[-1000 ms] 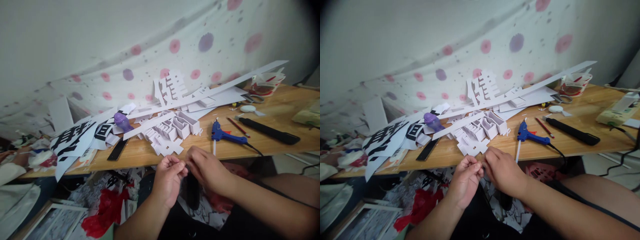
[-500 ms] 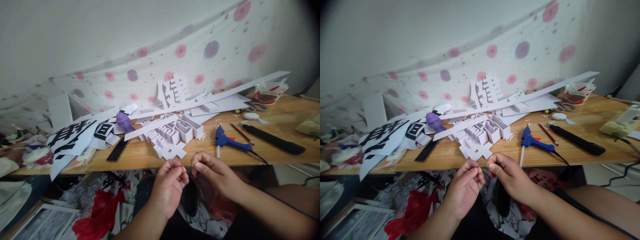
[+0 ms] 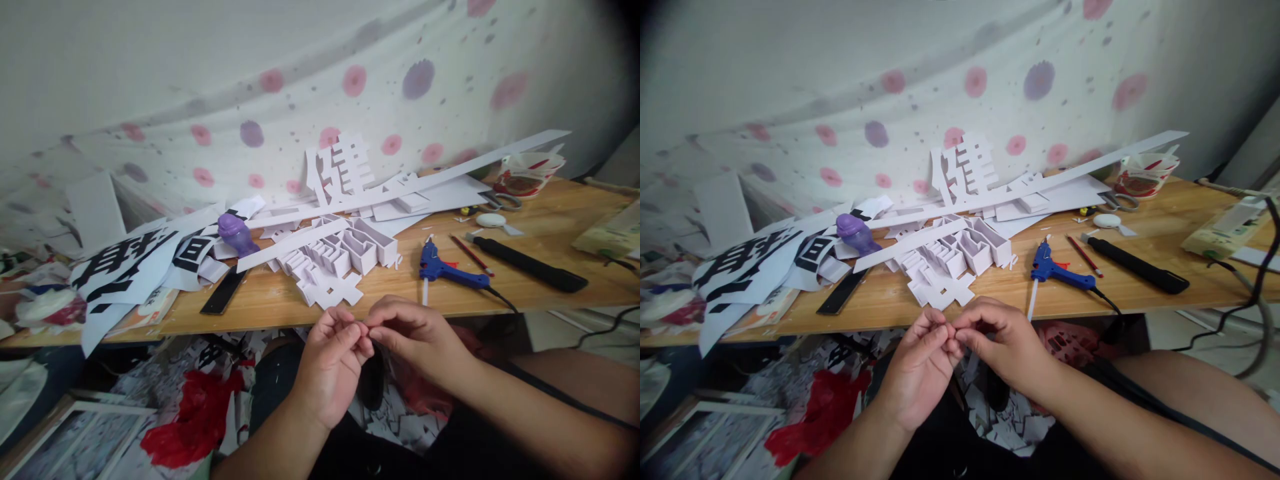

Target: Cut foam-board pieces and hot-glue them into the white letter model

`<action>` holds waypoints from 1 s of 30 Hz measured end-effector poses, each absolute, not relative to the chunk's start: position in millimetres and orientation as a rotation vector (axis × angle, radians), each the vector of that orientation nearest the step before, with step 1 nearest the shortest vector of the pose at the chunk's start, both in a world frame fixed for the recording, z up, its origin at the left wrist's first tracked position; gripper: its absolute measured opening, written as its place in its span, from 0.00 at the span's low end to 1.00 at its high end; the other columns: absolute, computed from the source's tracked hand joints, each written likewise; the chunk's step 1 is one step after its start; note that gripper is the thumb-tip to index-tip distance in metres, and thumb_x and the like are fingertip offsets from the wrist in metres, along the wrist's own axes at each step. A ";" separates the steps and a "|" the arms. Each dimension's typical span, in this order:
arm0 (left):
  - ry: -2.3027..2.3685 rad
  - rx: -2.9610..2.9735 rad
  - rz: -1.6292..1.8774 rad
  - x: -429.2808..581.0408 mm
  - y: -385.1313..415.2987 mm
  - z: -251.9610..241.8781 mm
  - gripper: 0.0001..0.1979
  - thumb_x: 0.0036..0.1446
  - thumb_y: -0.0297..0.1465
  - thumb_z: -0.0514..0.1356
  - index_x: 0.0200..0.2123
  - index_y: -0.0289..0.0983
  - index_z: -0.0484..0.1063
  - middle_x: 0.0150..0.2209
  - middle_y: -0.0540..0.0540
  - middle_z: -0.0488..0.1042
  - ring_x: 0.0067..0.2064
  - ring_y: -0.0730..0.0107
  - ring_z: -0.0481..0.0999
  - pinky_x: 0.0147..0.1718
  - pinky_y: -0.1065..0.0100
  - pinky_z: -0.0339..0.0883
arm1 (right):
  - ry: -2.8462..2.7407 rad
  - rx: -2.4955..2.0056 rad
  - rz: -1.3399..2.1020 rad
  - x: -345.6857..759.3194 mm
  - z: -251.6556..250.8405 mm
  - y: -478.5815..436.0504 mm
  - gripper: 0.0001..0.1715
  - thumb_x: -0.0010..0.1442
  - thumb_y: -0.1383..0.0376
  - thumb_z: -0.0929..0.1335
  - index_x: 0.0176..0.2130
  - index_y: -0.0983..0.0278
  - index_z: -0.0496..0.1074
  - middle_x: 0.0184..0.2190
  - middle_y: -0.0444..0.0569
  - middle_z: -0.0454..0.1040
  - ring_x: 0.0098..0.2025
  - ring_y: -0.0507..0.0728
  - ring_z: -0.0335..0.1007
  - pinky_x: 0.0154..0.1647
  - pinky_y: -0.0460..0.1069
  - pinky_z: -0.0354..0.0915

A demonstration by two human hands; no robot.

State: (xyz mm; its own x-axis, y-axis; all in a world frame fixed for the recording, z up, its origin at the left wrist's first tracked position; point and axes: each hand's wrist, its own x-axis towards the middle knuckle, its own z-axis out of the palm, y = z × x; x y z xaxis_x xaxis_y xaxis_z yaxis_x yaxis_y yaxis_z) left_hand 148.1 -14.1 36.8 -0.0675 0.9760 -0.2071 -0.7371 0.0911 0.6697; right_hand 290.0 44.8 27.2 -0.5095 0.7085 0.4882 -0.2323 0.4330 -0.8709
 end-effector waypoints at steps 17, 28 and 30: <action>1.141 0.574 1.346 158.5 -24.8 -6.5 0.09 0.45 0.30 0.67 0.25 0.35 0.67 0.19 0.54 0.64 0.22 0.78 0.62 0.24 0.74 0.55 | -2.334 -0.631 0.121 345.4 16.5 67.7 0.08 0.66 0.66 0.61 0.34 0.63 0.65 0.24 0.45 0.67 0.25 0.53 0.62 0.25 0.49 0.57; 1.708 1.234 1.634 61.9 -11.7 3.3 0.09 0.52 0.32 0.62 0.22 0.37 0.69 0.19 0.52 0.67 0.25 0.72 0.65 0.29 0.71 0.58 | -2.239 -0.886 -0.096 409.3 6.7 118.7 0.24 0.65 0.47 0.59 0.36 0.61 0.72 0.32 0.51 0.75 0.29 0.50 0.71 0.27 0.49 0.61; 1.810 1.345 1.639 54.2 -5.8 11.8 0.09 0.52 0.31 0.62 0.21 0.37 0.70 0.20 0.51 0.68 0.25 0.72 0.66 0.28 0.72 0.58 | -2.228 -0.960 -0.115 408.8 2.0 120.7 0.27 0.64 0.45 0.59 0.37 0.61 0.74 0.35 0.51 0.76 0.31 0.50 0.72 0.28 0.49 0.61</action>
State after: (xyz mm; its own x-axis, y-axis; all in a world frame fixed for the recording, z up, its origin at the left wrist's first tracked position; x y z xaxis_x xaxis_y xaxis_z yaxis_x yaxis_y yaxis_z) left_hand 54.2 -5.8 11.8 -0.4870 0.8107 0.3250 0.4035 -0.1211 0.9069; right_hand 408.8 120.7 2.0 -0.4820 0.6061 0.6327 0.6680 0.7215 -0.1824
